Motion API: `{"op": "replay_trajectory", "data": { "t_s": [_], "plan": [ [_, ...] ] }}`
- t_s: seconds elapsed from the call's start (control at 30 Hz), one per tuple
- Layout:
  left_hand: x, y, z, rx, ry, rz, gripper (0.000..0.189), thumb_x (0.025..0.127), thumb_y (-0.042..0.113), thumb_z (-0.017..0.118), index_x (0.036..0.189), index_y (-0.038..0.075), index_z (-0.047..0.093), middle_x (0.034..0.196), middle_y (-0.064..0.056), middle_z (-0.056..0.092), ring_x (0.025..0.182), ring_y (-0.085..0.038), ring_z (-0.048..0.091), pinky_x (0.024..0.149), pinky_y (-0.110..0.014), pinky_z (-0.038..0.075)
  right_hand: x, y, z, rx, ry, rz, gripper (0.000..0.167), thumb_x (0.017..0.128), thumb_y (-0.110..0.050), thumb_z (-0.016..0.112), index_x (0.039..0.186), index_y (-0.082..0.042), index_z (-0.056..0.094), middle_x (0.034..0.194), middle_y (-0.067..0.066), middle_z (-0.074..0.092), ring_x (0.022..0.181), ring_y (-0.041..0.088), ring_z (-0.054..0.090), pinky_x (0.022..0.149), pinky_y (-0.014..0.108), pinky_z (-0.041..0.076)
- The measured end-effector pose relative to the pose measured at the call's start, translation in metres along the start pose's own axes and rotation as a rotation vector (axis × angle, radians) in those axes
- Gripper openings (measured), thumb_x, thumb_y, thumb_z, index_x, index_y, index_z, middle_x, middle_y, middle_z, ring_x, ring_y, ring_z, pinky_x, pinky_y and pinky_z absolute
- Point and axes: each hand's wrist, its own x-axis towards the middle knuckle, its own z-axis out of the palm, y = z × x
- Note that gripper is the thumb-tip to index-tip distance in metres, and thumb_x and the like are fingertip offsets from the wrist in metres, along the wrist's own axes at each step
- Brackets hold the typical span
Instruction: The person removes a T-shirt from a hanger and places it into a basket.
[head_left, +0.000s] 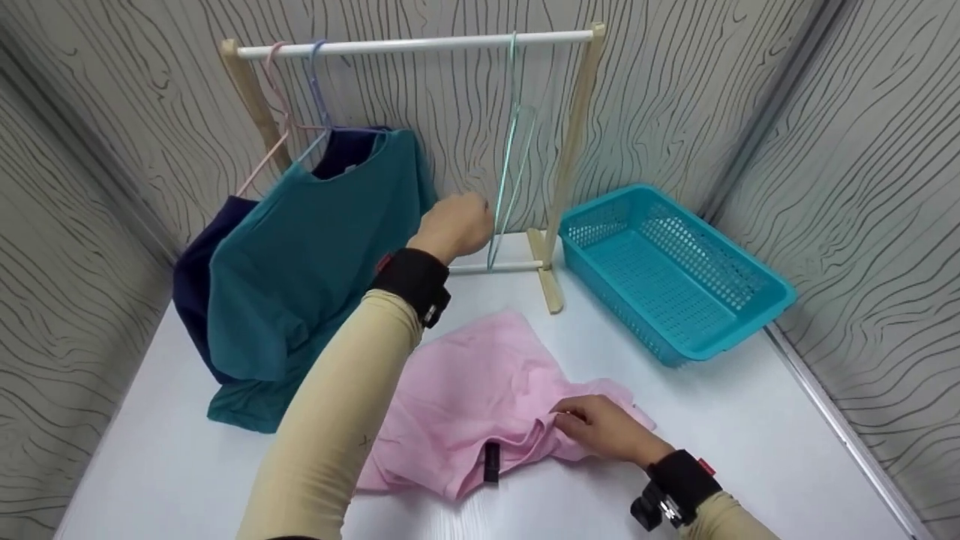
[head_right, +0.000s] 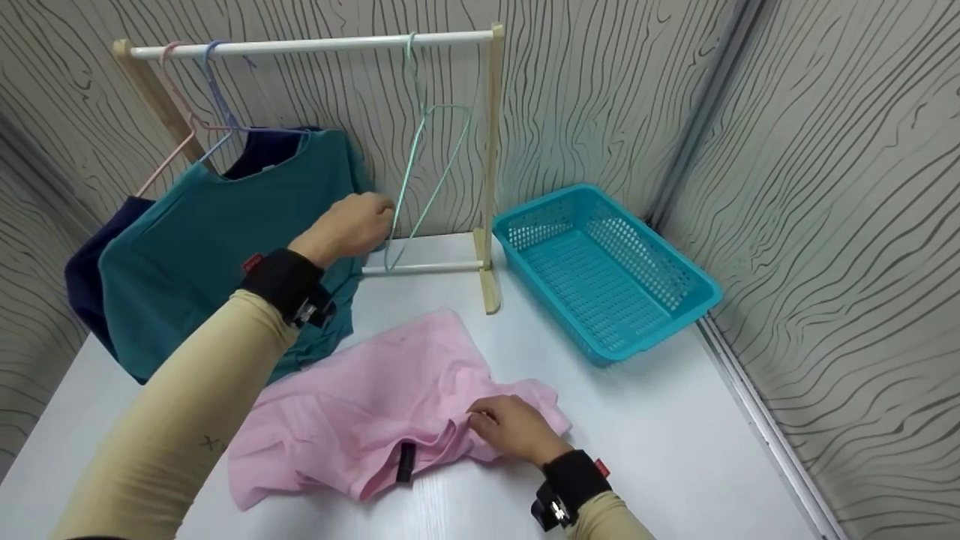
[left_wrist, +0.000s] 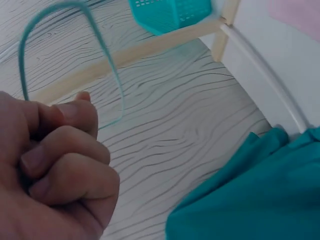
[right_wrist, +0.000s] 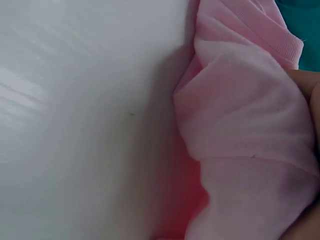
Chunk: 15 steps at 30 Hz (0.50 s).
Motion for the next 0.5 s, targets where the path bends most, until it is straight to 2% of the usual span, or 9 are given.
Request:
{"op": "replay_trajectory", "data": {
  "t_s": [0.13,0.27,0.37,0.43,0.5],
  "plan": [
    [-0.016,-0.027,0.014,0.082,-0.051,-0.061,0.04,0.104,0.025,0.034,0.121,0.004,0.063,0.114,-0.015,0.065,0.097,-0.027,0.061,0.086,-0.043,0.052,0.012,-0.006,-0.003,-0.046,0.027,0.006,0.017,0.098,-0.021,0.056,0.1,-0.016,0.072,0.088,-0.007,0.068,0.08,0.003,0.057,0.076,0.027,0.048],
    [-0.037,-0.059,0.036,0.158,-0.134,-0.148,0.034,0.101,0.022,0.041,0.108,0.001,0.067,0.093,-0.013,0.063,0.082,-0.026,0.057,0.073,-0.038,0.05,0.03,-0.018,-0.006,-0.056,0.066,0.075,0.014,0.095,-0.02,0.058,0.092,-0.014,0.071,0.087,-0.004,0.068,0.08,0.008,0.056,0.075,0.029,0.046],
    [-0.054,-0.081,0.055,0.178,-0.176,-0.175,0.03,0.099,0.019,0.045,0.104,0.001,0.068,0.086,-0.013,0.061,0.079,-0.027,0.056,0.072,-0.039,0.048,0.05,-0.033,-0.002,-0.047,0.102,0.15,0.013,0.093,-0.018,0.06,0.087,-0.012,0.07,0.086,0.001,0.067,0.081,0.013,0.056,0.077,0.033,0.046],
    [-0.067,-0.094,0.067,0.173,-0.181,-0.173,0.029,0.098,0.02,0.047,0.109,0.001,0.067,0.094,-0.014,0.065,0.085,-0.027,0.058,0.078,-0.042,0.049,0.066,-0.046,0.007,-0.029,0.112,0.223,0.015,0.092,-0.023,0.061,0.096,-0.011,0.07,0.097,0.008,0.066,0.089,0.021,0.058,0.083,0.04,0.047],
    [-0.081,-0.108,0.08,0.142,-0.184,-0.169,0.029,0.096,0.02,0.05,0.113,0.002,0.066,0.104,-0.016,0.067,0.089,-0.028,0.058,0.085,-0.045,0.049,0.079,-0.06,0.02,-0.025,0.088,0.305,0.035,0.092,-0.036,0.061,0.117,-0.012,0.065,0.121,0.018,0.059,0.109,0.033,0.056,0.095,0.052,0.044]
  ]
}}
